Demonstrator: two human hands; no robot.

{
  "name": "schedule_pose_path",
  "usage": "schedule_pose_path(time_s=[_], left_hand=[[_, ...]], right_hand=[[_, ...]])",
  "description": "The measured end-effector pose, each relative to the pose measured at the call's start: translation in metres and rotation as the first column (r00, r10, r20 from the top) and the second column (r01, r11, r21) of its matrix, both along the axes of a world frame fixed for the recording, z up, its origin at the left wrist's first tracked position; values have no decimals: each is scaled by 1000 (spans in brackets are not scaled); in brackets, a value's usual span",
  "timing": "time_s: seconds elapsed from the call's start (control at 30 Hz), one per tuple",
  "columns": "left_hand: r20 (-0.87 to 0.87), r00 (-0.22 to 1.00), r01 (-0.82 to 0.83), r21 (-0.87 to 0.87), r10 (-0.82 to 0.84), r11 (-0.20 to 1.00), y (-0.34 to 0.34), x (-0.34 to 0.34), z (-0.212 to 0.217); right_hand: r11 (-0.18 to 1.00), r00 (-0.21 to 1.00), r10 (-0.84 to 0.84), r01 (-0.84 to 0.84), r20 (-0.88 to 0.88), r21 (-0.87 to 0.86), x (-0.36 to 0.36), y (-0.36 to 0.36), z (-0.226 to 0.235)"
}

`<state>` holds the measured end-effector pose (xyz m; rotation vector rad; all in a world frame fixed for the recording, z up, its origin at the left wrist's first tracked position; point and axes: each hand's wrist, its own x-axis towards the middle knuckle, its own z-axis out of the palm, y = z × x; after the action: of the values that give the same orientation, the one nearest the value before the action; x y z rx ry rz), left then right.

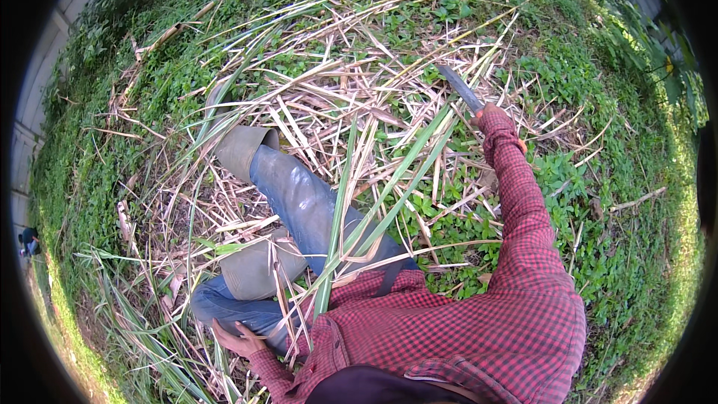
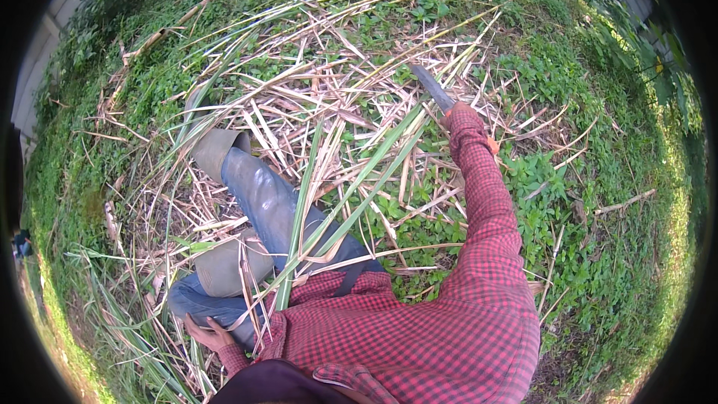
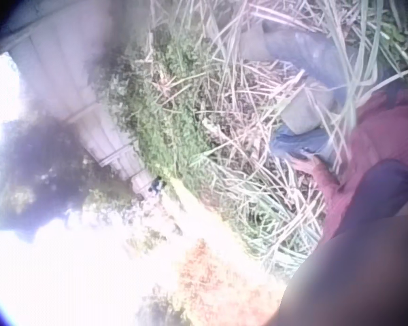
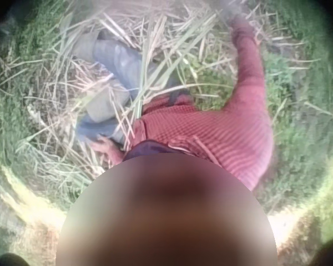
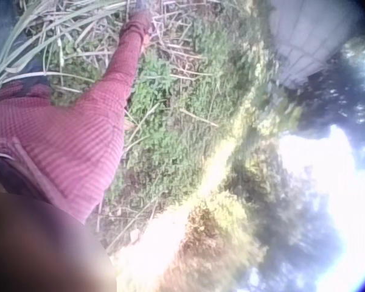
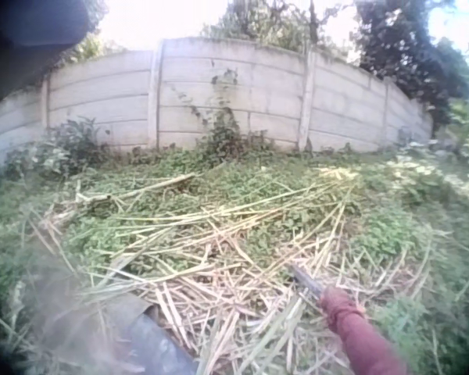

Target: The person sits on the ground and uses a machete to cut long grass stalks into smaller pieces. They gather the stalks with their left hand and repeatedly strike them with the machete in their right hand, creating a pile of cut grass.

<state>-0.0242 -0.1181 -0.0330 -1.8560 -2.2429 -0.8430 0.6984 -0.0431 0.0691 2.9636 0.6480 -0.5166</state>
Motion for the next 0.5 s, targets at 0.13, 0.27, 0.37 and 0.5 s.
schedule_pose_path(time_s=[0.13, 0.27, 0.37, 0.5], left_hand=[[0, 1000, -5, -42, 5, 999, -8, 5, 2], [31, 999, -28, -90, 31, 996, -17, 10, 10], [43, 998, -50, -97, 54, 994, -23, 11, 1], [70, 995, -62, -159, 74, 985, -21, 21, 8]], right_hand=[[993, 999, -1, -4, 41, 114, 22, 34, -20], [997, 998, 49, -51, 34, 51, 29, 72, -20], [990, 988, 139, -137, 64, -29, 57, 112, -16], [927, 995, 39, -69, 88, 368, 104, 193, 24]])
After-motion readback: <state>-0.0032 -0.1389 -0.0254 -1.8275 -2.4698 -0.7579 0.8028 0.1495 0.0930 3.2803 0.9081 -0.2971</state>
